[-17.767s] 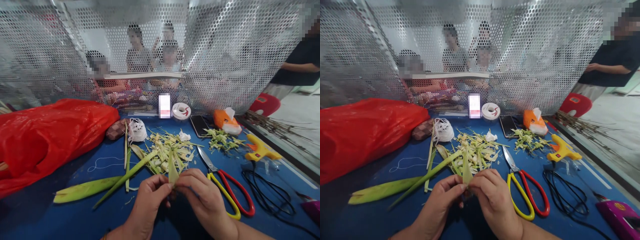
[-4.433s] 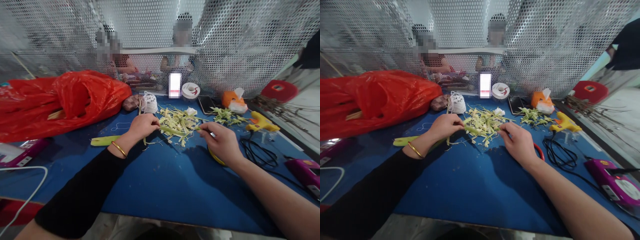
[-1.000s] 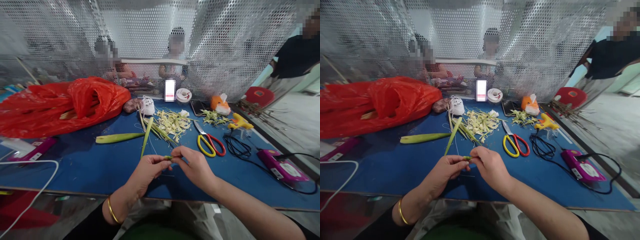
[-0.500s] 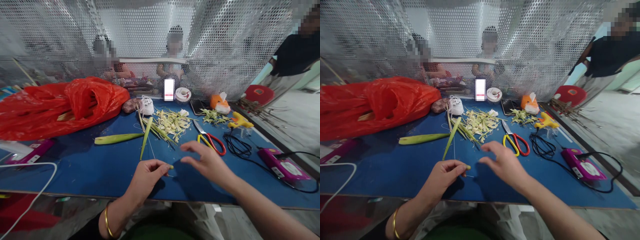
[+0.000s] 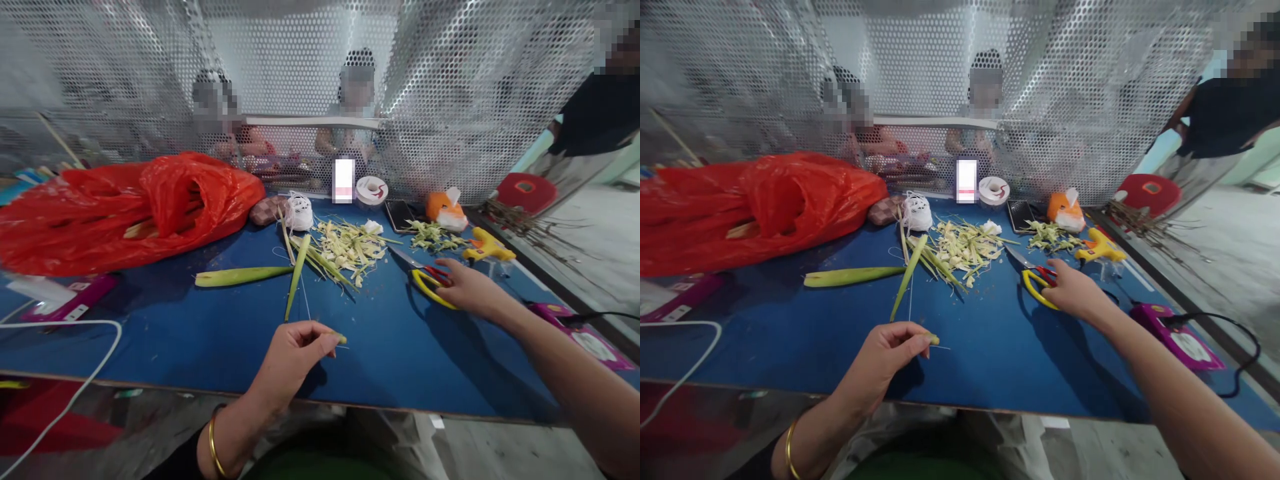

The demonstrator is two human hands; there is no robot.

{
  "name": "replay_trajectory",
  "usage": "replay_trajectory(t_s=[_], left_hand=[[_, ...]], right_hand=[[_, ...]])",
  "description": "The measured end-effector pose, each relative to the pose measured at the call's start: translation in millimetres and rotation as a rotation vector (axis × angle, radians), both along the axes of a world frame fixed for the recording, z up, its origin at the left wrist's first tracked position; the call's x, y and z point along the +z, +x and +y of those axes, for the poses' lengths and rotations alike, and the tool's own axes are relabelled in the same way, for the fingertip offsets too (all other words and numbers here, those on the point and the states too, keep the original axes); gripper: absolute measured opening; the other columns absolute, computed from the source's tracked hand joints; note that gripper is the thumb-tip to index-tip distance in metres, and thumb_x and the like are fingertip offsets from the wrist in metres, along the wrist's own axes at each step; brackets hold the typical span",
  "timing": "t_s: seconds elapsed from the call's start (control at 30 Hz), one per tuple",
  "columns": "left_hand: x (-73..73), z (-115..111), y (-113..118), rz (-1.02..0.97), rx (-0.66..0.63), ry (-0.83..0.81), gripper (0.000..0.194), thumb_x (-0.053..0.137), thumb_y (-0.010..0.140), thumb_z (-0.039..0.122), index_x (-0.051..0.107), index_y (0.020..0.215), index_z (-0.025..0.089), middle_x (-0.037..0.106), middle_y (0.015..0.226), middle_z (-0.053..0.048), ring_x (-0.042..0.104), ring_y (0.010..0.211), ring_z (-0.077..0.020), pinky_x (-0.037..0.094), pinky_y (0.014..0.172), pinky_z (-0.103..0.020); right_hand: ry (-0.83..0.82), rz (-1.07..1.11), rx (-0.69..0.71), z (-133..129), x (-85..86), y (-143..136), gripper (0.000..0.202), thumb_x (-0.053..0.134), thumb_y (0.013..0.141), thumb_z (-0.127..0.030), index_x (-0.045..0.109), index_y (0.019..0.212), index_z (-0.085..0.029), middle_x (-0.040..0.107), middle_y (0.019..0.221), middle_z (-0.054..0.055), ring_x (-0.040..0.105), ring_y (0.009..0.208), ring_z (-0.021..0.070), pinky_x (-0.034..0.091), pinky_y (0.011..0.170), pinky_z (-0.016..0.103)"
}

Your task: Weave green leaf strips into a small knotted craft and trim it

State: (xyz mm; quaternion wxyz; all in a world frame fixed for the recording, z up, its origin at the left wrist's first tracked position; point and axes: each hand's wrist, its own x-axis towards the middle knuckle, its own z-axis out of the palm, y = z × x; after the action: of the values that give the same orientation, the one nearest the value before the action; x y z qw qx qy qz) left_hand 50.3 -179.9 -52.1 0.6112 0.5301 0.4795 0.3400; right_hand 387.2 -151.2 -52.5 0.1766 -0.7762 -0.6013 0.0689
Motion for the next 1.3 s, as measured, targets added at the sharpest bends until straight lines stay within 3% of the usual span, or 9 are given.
replay_trajectory(t_s=[0.13, 0.17, 0.23, 0.33, 0.5, 0.67, 0.87, 1.1, 1.3], left_hand=[[0.3, -1, -2, -0.033, -0.009, -0.025, 0.016, 0.072, 0.072, 0.033, 0.073, 0.063, 0.019, 0.064, 0.060, -0.002, 0.052, 0.061, -0.0134, 0.040, 0.061, -0.024], [0.3, -1, -3, -0.036, -0.010, -0.030, 0.016, 0.073, 0.071, 0.032, 0.073, 0.063, 0.018, 0.064, 0.060, -0.002, 0.052, 0.061, -0.0134, 0.040, 0.061, -0.024], [0.2, 0, -3, -0.044, -0.013, -0.034, 0.016, 0.073, 0.071, 0.032, 0.073, 0.063, 0.018, 0.064, 0.059, -0.002, 0.052, 0.060, -0.0132, 0.040, 0.060, -0.024], [0.2, 1, -2, -0.055, -0.010, -0.029, 0.015, 0.073, 0.070, 0.032, 0.073, 0.063, 0.018, 0.064, 0.058, -0.002, 0.052, 0.060, -0.0130, 0.041, 0.060, -0.024], [1.1, -1, -2, -0.042, 0.003, -0.002, 0.018, 0.073, 0.070, 0.032, 0.071, 0.061, 0.017, 0.064, 0.059, -0.002, 0.053, 0.060, -0.0128, 0.041, 0.061, -0.024], [-0.4, -3, -4, -0.047, -0.014, 0.010, 0.018, 0.073, 0.071, 0.032, 0.072, 0.063, 0.016, 0.065, 0.060, -0.002, 0.052, 0.059, -0.0124, 0.040, 0.061, -0.024], [-3.2, -1, -3, -0.070, -0.034, 0.013, 0.017, 0.074, 0.070, 0.031, 0.073, 0.065, 0.015, 0.066, 0.060, -0.002, 0.052, 0.061, -0.0120, 0.040, 0.061, -0.024], [1.8, 0, -18, -0.130, -0.005, -0.071, 0.020, 0.075, 0.070, 0.034, 0.073, 0.066, 0.015, 0.062, 0.056, 0.000, 0.033, 0.046, -0.0050, 0.024, 0.046, -0.020], [41.7, 25, -46, -0.184, 0.053, -0.043, 0.024, 0.074, 0.072, 0.037, 0.071, 0.065, 0.014, 0.058, 0.057, 0.001, 0.023, 0.043, -0.0020, 0.013, 0.044, -0.022]], right_hand=[[-0.120, 0.290, 0.047, -33, 13.4, 6, 0.050, 0.057, 0.084, -0.037, 0.057, 0.128, -0.015, 0.061, 0.061, 0.004, 0.050, 0.044, 0.0159, 0.038, 0.046, 0.031], [-0.165, 0.553, 0.053, -42, 15.8, 2, 0.048, 0.057, 0.085, -0.042, 0.058, 0.128, -0.019, 0.056, 0.057, 0.002, 0.045, 0.041, 0.0150, 0.034, 0.042, 0.032], [-0.273, 0.885, 0.089, -56, 20.0, -12, 0.045, 0.066, 0.080, -0.045, 0.063, 0.121, -0.026, 0.053, 0.059, 0.002, 0.046, 0.044, 0.0145, 0.033, 0.041, 0.030], [-0.404, 1.016, 0.213, -55, 26.4, -42, 0.052, 0.078, 0.070, -0.043, 0.065, 0.119, -0.031, 0.060, 0.079, 0.003, 0.046, 0.049, 0.0120, 0.034, 0.041, 0.026], [-0.600, 0.955, 0.613, -21, 35.6, -84, 0.049, 0.079, 0.068, -0.045, 0.068, 0.111, -0.023, 0.052, 0.066, -0.004, 0.039, 0.050, 0.0080, 0.032, 0.043, 0.019], [-0.778, 0.887, 0.673, 5, 36.0, -99, 0.051, 0.072, 0.076, -0.053, 0.061, 0.112, -0.020, 0.044, 0.061, -0.008, 0.034, 0.045, 0.0046, 0.030, 0.038, 0.015], [-0.786, 0.965, 0.707, 18, 31.7, -117, 0.055, 0.073, 0.074, -0.056, 0.059, 0.111, -0.017, 0.044, 0.062, -0.009, 0.032, 0.042, 0.0025, 0.028, 0.035, 0.014], [-0.568, 0.770, 0.741, 17, 28.4, -120, 0.041, 0.074, 0.074, -0.048, 0.068, 0.100, -0.017, 0.043, 0.057, -0.009, 0.036, 0.047, 0.0055, 0.031, 0.044, 0.018], [-0.204, 0.196, 0.695, -12, 21.3, -81, 0.048, 0.074, 0.073, -0.031, 0.065, 0.119, -0.024, 0.071, 0.090, 0.001, 0.060, 0.071, 0.0169, 0.044, 0.063, 0.025]])
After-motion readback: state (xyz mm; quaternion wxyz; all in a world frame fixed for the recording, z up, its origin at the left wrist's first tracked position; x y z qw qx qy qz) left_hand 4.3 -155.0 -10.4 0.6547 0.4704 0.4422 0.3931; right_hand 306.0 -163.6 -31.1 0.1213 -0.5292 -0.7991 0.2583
